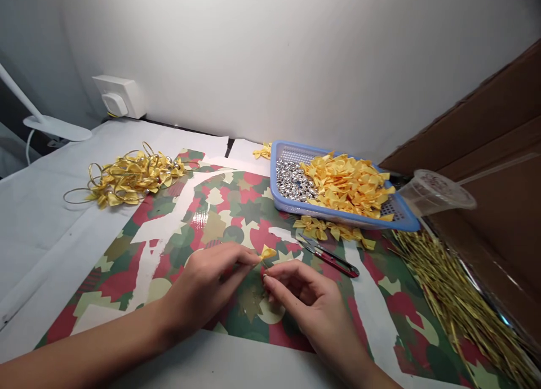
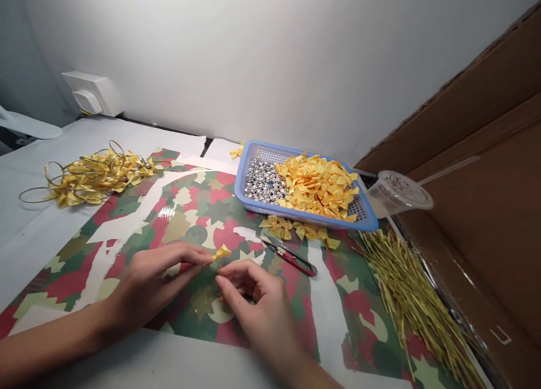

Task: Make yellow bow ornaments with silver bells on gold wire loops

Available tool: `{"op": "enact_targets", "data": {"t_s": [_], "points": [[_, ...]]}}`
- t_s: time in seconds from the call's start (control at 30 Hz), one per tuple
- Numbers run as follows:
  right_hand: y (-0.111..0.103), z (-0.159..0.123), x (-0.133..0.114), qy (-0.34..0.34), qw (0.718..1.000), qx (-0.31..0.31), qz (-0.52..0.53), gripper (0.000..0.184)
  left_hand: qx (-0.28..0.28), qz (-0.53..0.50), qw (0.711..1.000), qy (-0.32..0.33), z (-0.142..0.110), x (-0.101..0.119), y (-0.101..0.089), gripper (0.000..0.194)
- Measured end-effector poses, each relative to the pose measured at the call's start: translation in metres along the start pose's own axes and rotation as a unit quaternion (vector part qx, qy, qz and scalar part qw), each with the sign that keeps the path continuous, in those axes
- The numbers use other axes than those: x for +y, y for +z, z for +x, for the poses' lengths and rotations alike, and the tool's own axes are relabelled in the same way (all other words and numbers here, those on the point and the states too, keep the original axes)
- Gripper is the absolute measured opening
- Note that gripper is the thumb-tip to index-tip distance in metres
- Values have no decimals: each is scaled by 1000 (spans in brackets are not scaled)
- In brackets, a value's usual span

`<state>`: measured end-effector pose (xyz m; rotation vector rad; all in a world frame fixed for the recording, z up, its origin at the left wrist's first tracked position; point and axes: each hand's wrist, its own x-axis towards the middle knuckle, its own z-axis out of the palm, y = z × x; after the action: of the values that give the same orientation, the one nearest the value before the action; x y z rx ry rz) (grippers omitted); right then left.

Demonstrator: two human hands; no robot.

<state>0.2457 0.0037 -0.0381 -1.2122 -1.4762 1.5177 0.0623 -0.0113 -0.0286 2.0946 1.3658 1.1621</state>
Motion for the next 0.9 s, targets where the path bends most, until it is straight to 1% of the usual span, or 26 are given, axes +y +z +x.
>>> {"op": "enact_targets", "data": {"t_s": [0.13,0.33,0.47,0.6,0.73,0.8,0.83,0.9], "points": [[0,-1,-2,16,1000,-1,10,30,17,-3,1000,0,0,-1,-1,16],[1,-1,-2,5,999,-4,31,29,33,-12,999,30,2,0,-3,17],[2,-2,-2,-5,1000,-12,24,31,30,-17,999,38,2,1,-3,18],[2,-2,-3,-6,999,-12,29,33,25,-22,996,82,1,3,-1,20],[4,-1,-2,2,999,-10,43,34,-2,-45,993,111,-2,3,0,21],[3,0,-1,-8,999,-10,43,33,0,-47,994,99,-1,3,-1,19],[2,1,-1,-18,999,-1,40,32,5,-45,995,85,-1,2,-2,18],[-2,3,-2,-39,998,45,26,28,13,-43,998,52,1,1,-3,16]]}}
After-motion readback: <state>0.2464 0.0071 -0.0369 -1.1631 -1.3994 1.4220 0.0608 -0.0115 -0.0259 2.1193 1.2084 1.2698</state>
